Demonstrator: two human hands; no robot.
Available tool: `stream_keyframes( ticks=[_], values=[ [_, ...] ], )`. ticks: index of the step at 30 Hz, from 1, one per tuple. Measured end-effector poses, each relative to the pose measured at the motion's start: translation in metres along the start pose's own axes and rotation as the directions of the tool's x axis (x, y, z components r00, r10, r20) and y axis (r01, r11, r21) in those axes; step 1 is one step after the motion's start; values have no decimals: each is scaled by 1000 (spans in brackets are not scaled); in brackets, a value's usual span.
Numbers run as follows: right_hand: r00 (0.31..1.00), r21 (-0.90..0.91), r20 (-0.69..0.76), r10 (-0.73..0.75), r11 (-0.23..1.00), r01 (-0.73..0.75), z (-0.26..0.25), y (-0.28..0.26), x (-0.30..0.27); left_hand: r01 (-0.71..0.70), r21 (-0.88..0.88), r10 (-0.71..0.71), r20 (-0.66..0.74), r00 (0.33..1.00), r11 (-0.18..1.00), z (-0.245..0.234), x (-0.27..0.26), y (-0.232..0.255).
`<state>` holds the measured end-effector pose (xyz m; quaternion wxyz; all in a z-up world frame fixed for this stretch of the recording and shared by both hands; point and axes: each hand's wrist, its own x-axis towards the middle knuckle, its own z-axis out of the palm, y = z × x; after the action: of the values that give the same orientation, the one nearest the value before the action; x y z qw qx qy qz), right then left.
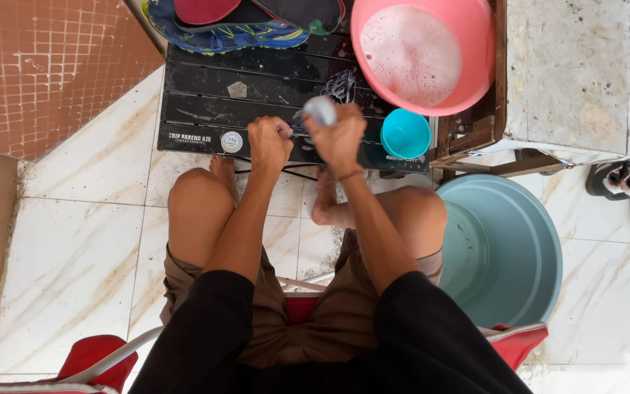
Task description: The person sits on a low stool and washes a pair of dark shoelaces. They use a white brush to scrub the laces on a black plastic crate, dipping them into a pink basin filled with soapy water. The person scrubs the laces thoroughly and rinses them in the basin.
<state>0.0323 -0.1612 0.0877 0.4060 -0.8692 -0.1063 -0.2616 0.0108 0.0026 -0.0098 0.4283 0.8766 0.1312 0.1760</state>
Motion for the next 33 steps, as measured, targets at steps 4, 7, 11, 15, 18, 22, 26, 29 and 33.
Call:
stream_keyframes(
  ticks=[4,7,11,15,18,22,26,29,33],
  values=[
    [1000,-109,18,15,994,-13,7,6,-8,90,55,-90,6,996,994,1,8,3],
    [997,-280,17,80,957,-72,-9,32,8,113,-61,-112,24,993,992,-1,0,8],
    [996,-78,-66,61,995,-66,-5,5,0,105,-67,-103,31,994,992,-10,8,15],
    [997,-19,-24,-74,997,73,11,23,-16,95,-45,-93,43,995,994,-6,4,15],
    [997,-174,-45,-56,984,47,-2,29,-5,99,-59,-95,61,994,993,-2,2,3],
    [978,-45,-174,-111,993,105,-7,27,3,101,-96,-98,36,995,990,18,11,-12],
    [991,89,-55,-124,988,129,14,16,-17,70,-15,-69,41,997,997,-5,6,12],
    [991,-131,-111,-80,989,65,-2,32,-16,133,-113,-126,63,990,985,3,-3,-2],
    [985,-59,-167,-37,998,27,4,21,0,93,-120,-91,22,996,988,-2,3,1]
  ],
)
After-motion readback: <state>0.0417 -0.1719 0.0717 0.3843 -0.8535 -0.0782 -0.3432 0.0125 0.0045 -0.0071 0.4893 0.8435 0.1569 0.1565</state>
